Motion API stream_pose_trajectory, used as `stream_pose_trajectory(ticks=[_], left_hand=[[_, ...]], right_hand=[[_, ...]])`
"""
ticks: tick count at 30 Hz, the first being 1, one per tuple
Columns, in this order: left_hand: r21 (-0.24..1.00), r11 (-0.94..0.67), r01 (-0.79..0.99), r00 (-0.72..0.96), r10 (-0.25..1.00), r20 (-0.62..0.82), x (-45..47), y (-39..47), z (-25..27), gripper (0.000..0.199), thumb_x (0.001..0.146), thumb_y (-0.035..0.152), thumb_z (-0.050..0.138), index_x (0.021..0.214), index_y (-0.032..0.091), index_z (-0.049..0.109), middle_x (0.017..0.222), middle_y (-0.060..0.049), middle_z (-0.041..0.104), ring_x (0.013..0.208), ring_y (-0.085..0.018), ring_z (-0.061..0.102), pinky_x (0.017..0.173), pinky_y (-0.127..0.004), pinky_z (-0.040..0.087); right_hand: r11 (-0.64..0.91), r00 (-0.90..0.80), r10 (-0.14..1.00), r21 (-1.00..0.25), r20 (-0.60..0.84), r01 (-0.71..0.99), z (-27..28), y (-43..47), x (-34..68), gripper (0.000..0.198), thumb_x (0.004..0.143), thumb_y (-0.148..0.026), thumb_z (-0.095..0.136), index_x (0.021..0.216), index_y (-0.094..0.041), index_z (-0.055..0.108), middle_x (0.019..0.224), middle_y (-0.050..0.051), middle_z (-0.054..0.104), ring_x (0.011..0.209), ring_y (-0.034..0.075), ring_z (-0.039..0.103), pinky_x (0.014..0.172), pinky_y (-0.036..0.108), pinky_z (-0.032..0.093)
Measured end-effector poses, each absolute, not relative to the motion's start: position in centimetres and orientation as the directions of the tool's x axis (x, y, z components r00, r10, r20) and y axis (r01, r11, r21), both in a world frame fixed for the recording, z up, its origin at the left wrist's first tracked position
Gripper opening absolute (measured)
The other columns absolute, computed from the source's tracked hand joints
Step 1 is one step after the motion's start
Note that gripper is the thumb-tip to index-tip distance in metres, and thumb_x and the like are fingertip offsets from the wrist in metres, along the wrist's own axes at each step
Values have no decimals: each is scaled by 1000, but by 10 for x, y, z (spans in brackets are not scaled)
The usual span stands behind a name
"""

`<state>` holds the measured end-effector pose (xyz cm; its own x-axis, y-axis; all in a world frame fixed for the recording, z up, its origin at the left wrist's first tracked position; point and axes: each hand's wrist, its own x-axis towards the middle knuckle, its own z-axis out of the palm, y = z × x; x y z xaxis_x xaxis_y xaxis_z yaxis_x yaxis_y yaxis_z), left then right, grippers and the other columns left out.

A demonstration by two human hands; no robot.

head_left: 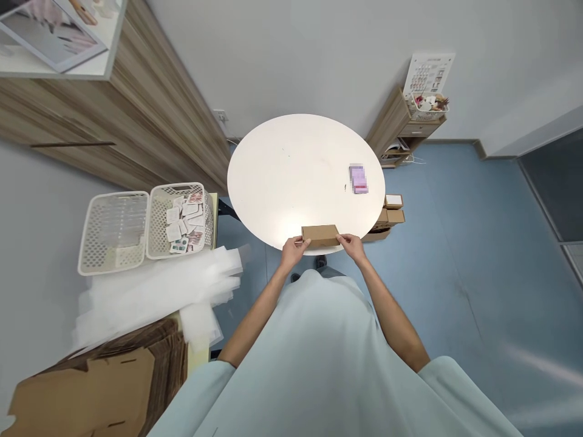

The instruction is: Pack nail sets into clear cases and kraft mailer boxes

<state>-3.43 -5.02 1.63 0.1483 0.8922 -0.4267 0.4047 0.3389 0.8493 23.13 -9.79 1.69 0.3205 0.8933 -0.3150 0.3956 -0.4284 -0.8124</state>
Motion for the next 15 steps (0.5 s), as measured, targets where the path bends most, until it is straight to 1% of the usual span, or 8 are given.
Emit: stream_pose_trajectory(ticks=[3, 7, 11, 15], left_hand=[[836, 333, 437, 138, 893, -428, -31, -59, 11, 32, 95, 32, 72, 122, 17, 75, 131, -14, 75, 110, -28, 76, 99, -40, 60], [840, 326, 433, 141, 896, -420, -25, -63, 3, 35, 92, 22, 71, 126, 19, 75, 136, -12, 73, 108, -26, 77, 99, -38, 60], [823, 361, 439, 174, 864, -472, -19, -65, -1, 39, 89, 15, 68, 127, 21, 76, 130, -8, 77, 109, -25, 77, 102, -39, 60], [802, 391, 451, 142, 856, -496, -7, -65, -1, 41, 87, 12, 67, 126, 19, 77, 128, -7, 78, 110, -25, 77, 107, -40, 57]], right_hand=[[-436, 354, 886, -799, -300, 414, 14, -110, 229, 32, 87, -47, 72, 99, -19, 83, 105, 10, 84, 98, 31, 78, 95, 43, 60], [-471, 372, 868, -780, -328, 412, 6, -117, 233, 28, 84, -38, 74, 103, -20, 83, 108, 11, 83, 99, 30, 79, 94, 42, 61], [-508, 381, 850, -759, -364, 407, -3, -117, 244, 18, 81, -29, 75, 93, -20, 83, 103, 10, 84, 98, 31, 79, 96, 43, 60], [-523, 367, 843, -759, -393, 388, -11, -114, 258, 11, 78, -27, 78, 86, -21, 83, 94, 9, 84, 94, 30, 80, 95, 43, 61]])
